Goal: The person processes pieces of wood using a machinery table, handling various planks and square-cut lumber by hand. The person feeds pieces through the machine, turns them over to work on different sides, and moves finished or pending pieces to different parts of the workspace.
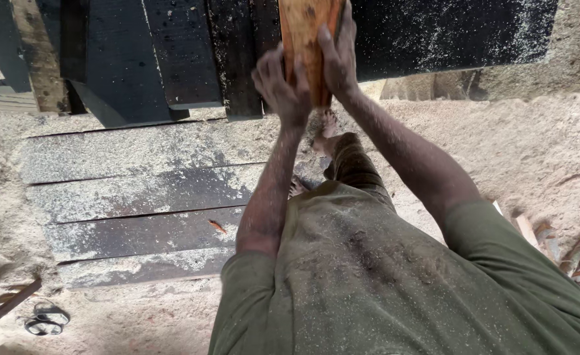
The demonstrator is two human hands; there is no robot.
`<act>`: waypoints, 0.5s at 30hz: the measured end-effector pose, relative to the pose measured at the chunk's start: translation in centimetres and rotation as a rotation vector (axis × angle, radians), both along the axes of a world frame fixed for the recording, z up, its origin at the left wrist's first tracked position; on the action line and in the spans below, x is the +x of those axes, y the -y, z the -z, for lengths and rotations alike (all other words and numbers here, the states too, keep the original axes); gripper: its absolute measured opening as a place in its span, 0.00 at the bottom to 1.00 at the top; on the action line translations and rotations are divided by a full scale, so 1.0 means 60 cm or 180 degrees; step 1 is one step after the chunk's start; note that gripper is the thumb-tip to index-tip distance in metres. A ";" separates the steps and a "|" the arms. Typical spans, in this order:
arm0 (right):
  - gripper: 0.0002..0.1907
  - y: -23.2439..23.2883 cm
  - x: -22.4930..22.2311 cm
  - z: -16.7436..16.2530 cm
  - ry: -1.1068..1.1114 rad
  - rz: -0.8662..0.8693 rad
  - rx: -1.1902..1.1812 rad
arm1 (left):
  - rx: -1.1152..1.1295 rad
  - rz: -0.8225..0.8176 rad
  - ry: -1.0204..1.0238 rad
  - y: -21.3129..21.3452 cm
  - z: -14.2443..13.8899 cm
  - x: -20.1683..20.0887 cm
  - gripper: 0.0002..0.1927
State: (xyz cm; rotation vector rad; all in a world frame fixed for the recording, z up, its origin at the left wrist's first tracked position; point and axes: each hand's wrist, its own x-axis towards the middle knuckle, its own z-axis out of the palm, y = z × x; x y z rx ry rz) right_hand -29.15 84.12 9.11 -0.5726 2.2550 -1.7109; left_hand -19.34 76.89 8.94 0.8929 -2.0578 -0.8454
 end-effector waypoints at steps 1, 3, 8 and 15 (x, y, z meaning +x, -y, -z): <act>0.49 0.004 -0.009 -0.005 -0.0006 -0.0027 -0.0040 | -0.0042 0.0002 0.0007 0.010 -0.010 -0.018 0.14; 0.42 -0.002 -0.032 -0.015 0.0505 -0.0494 -0.0651 | -0.0231 0.0285 -0.0373 0.033 -0.029 -0.042 0.17; 0.26 -0.038 -0.087 -0.041 0.1586 -0.1046 -0.1225 | -0.0828 0.0098 0.0028 0.208 -0.086 0.037 0.26; 0.24 -0.041 -0.095 0.000 0.1282 -0.0582 -0.0746 | -0.1049 -0.0758 0.2498 0.492 -0.116 0.165 0.40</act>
